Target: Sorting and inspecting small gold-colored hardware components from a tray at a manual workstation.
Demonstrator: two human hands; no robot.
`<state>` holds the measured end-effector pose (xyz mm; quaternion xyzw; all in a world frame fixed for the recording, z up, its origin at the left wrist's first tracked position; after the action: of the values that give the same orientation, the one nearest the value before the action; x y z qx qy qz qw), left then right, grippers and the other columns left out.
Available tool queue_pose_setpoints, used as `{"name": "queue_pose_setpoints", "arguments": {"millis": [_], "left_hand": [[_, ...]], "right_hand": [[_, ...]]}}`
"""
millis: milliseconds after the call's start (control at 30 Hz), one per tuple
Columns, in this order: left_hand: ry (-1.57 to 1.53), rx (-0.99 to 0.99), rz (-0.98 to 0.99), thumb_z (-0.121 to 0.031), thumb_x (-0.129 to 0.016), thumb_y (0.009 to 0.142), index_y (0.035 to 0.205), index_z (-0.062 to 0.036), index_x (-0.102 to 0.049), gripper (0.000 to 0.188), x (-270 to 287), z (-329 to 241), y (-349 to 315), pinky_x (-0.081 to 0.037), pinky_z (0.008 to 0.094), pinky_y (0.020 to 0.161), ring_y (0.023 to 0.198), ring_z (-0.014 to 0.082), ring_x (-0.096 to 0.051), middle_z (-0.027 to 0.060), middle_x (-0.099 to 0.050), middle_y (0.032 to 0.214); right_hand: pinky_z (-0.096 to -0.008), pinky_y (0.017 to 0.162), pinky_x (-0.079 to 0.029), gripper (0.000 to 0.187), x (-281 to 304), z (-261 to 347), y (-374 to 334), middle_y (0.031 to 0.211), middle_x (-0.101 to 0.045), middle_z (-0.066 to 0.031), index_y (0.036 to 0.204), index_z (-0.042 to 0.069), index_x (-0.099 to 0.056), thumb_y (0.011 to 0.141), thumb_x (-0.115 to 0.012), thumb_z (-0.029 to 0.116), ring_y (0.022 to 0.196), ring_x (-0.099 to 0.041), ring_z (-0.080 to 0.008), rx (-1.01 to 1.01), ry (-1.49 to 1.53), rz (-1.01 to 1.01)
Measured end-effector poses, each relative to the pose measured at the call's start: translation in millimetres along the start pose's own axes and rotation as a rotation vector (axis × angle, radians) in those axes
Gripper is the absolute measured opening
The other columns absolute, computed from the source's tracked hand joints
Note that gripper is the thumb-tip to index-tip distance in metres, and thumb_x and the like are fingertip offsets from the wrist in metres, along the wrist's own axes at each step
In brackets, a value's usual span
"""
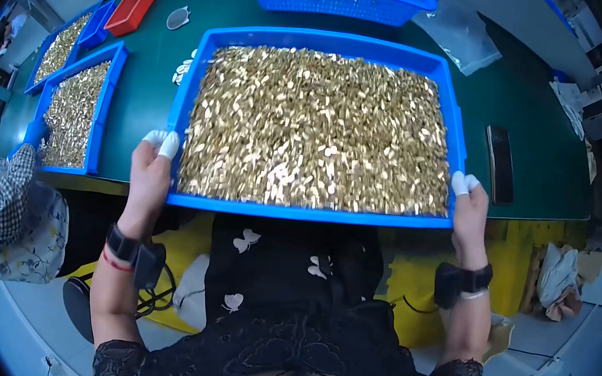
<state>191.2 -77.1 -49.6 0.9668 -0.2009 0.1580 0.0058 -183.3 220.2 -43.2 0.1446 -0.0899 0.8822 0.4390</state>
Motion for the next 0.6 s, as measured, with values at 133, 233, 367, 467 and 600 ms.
{"name": "queue_pose_setpoints", "arguments": {"millis": [133, 233, 367, 467, 600], "left_hand": [[-0.005, -0.013, -0.048, -0.012, -0.054, 0.094, 0.09, -0.0037, -0.055, 0.009, -3.5, 27.7, -0.4, -0.032, 0.0198, 0.056, 0.066, 0.0012, -0.039, -0.0068, -0.048, 0.075], [-0.004, -0.026, -0.019, -0.011, -0.054, 0.094, 0.091, -0.0037, -0.055, 0.008, -0.8, 28.1, -14.5, -0.031, 0.0199, 0.055, 0.066, 0.0008, -0.039, -0.007, -0.048, 0.075], [-0.046, -0.016, -0.052, -0.011, -0.054, 0.094, 0.091, -0.0035, -0.056, 0.008, -15.2, 10.5, 12.6, -0.032, 0.0195, 0.057, 0.067, 0.0013, -0.039, -0.007, -0.049, 0.076], [-0.129, -0.059, -0.043, -0.011, -0.054, 0.094, 0.092, -0.0035, -0.056, 0.008, -4.6, 12.2, -3.2, -0.033, 0.019, 0.06, 0.07, 0.0015, -0.041, -0.0065, -0.05, 0.079], [-0.022, -0.014, -0.038, -0.011, -0.054, 0.095, 0.092, -0.0032, -0.055, 0.009, -7.8, -8.2, 4.4, -0.035, 0.0187, 0.062, 0.072, 0.0019, -0.043, -0.0055, -0.051, 0.08]], "right_hand": [[-0.0205, 0.055, -0.027, 0.024, 1.1, -17.5, -31.6, 0.071, -0.039, 0.0101, 0.073, 0.011, -0.045, 0.095, -0.053, 0.014, 0.066, -0.033, -0.0012, 0.051, -0.043, -0.033], [-0.0202, 0.055, -0.027, 0.025, 3.9, -13.8, -10.3, 0.071, -0.038, 0.01, 0.072, 0.011, -0.044, 0.095, -0.053, 0.014, 0.066, -0.033, -0.0012, 0.069, -0.065, -0.034], [-0.0205, 0.056, -0.028, 0.024, 3.2, -11.9, 3.0, 0.071, -0.039, 0.009, 0.072, 0.01, -0.044, 0.093, -0.056, 0.013, 0.067, -0.033, -0.0019, 0.026, -0.085, 0.015], [-0.0207, 0.056, -0.029, 0.025, -1.2, -7.3, 9.8, 0.071, -0.039, 0.0087, 0.072, 0.009, -0.044, 0.093, -0.056, 0.014, 0.067, -0.033, -0.0023, 0.024, -0.009, 0.055], [-0.0199, 0.054, -0.028, 0.025, 6.1, -4.8, 9.3, 0.07, -0.036, 0.0108, 0.073, 0.011, -0.043, 0.095, -0.053, 0.013, 0.065, -0.032, -0.0005, 0.07, -0.033, 0.028]]}}
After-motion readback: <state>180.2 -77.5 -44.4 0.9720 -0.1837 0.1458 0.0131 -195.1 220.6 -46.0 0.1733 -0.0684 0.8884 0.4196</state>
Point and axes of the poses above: each hand's wrist, its own y-axis towards the middle knuckle, its own x-axis out of the back of the hand, z = x × y, the point moved 4 cm from there along y, towards the middle knuckle
